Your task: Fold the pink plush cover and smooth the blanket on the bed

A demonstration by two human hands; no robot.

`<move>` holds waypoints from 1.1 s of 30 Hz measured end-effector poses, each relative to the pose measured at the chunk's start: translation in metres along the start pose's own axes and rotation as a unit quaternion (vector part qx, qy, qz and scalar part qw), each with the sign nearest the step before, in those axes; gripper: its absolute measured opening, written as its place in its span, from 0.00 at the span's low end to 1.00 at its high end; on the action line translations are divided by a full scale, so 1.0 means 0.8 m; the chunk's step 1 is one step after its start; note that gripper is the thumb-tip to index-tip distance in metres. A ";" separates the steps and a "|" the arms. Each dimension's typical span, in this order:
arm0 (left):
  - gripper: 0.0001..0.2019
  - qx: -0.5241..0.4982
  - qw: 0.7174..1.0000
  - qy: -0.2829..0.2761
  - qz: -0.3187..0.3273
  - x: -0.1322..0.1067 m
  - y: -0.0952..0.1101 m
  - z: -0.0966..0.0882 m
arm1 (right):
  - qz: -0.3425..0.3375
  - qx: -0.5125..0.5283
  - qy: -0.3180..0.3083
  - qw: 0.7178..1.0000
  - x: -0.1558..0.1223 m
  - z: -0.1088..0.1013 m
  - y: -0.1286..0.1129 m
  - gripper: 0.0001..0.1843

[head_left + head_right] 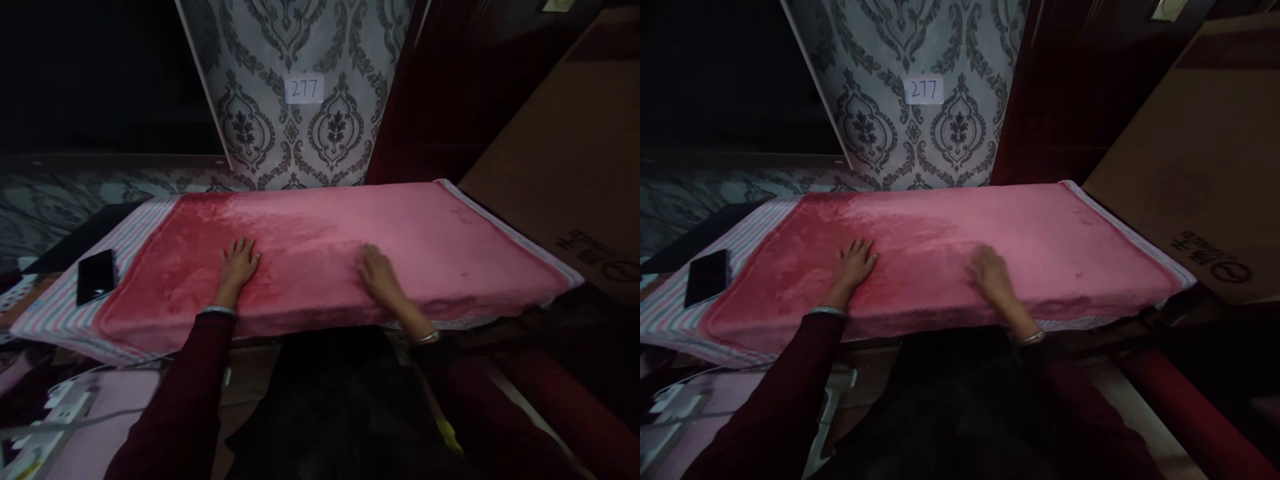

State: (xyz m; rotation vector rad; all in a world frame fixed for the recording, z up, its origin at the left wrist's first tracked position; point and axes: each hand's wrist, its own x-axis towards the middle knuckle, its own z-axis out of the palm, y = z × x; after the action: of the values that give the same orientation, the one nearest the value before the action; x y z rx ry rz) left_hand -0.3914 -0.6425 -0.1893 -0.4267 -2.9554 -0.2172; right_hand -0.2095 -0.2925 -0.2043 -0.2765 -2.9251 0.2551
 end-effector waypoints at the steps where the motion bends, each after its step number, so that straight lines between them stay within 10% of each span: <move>1: 0.31 0.000 1.000 -0.001 -0.001 -0.001 0.000 -0.001 | -0.075 0.012 -0.032 0.997 -0.002 0.009 -0.030 0.35; 5: 0.31 0.000 1.000 -0.004 0.004 -0.002 0.000 -0.002 | -0.153 0.010 -0.108 0.982 -0.005 0.023 -0.064 0.33; 13: 0.31 0.004 1.000 -0.004 -0.002 0.000 0.002 -0.001 | 0.228 -0.039 0.022 0.973 0.007 -0.010 0.083 0.33; 23: 0.31 0.007 1.000 -0.006 0.002 -0.003 0.002 -0.005 | -0.117 0.155 0.032 0.980 0.073 0.029 -0.102 0.42; 33: 0.31 -0.002 1.000 -0.007 -0.002 0.000 -0.001 -0.001 | 0.091 0.050 0.041 0.994 0.057 0.030 -0.065 0.32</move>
State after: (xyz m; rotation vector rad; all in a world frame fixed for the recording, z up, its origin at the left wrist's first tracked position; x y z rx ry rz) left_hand -0.3914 -0.6433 -0.1884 -0.4241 -2.9707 -0.2212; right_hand -0.2671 -0.3375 -0.2100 -0.5269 -2.7969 0.4058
